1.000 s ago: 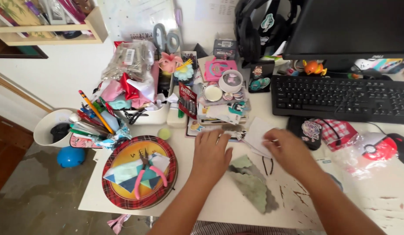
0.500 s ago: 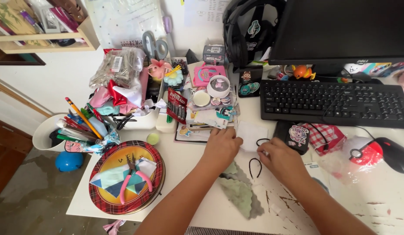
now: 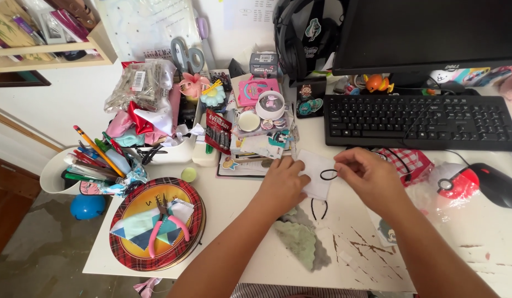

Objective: Cleaning a decorative glass-covered object and a computer keyboard using a cloth on a desk.

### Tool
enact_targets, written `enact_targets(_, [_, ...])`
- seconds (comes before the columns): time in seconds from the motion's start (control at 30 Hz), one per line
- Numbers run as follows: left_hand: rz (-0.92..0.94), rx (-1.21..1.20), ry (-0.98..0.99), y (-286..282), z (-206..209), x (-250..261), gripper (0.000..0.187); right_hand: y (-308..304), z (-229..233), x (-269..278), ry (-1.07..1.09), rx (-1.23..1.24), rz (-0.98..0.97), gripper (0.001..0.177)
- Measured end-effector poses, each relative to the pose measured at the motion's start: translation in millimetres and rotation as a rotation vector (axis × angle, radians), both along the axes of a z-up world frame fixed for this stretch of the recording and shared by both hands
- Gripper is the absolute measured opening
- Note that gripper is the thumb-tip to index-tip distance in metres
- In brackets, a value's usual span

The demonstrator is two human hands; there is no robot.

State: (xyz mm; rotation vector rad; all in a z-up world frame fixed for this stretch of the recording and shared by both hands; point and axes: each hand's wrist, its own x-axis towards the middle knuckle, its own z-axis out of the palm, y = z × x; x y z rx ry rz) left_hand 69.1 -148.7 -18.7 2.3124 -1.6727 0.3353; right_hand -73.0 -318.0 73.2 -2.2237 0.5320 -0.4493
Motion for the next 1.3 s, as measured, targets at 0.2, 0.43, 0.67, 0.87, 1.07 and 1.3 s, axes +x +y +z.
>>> enact_targets(0.2, [-0.143, -0.132, -0.196, -14, -29, 19, 0.006, -2, 22, -16, 0.069, 0.126, -0.073, 0.021])
enact_targets(0.43, [-0.178, -0.309, -0.237, -13, 11, 23, 0.012, -8, 17, -17, 0.028, 0.146, -0.074, 0.023])
enact_targets(0.67, [-0.071, -0.545, -0.276, -12, 56, 43, 0.01, -3, 1, 11, -0.009, -0.103, 0.212, 0.049])
enact_targets(0.87, [0.077, -0.533, -0.133, -2, 73, 65, 0.015, -21, 0, 28, 0.046, 0.006, -0.059, 0.018])
enact_targets(1.07, [0.226, -0.258, -0.193, 7, 44, 108, 0.03, -50, -10, 46, -0.095, 0.414, -0.169, 0.023])
enact_targets(1.3, [0.191, -0.182, -0.355, -12, 14, 138, 0.04, -61, -35, 75, -0.011, 0.641, -0.053, 0.048])
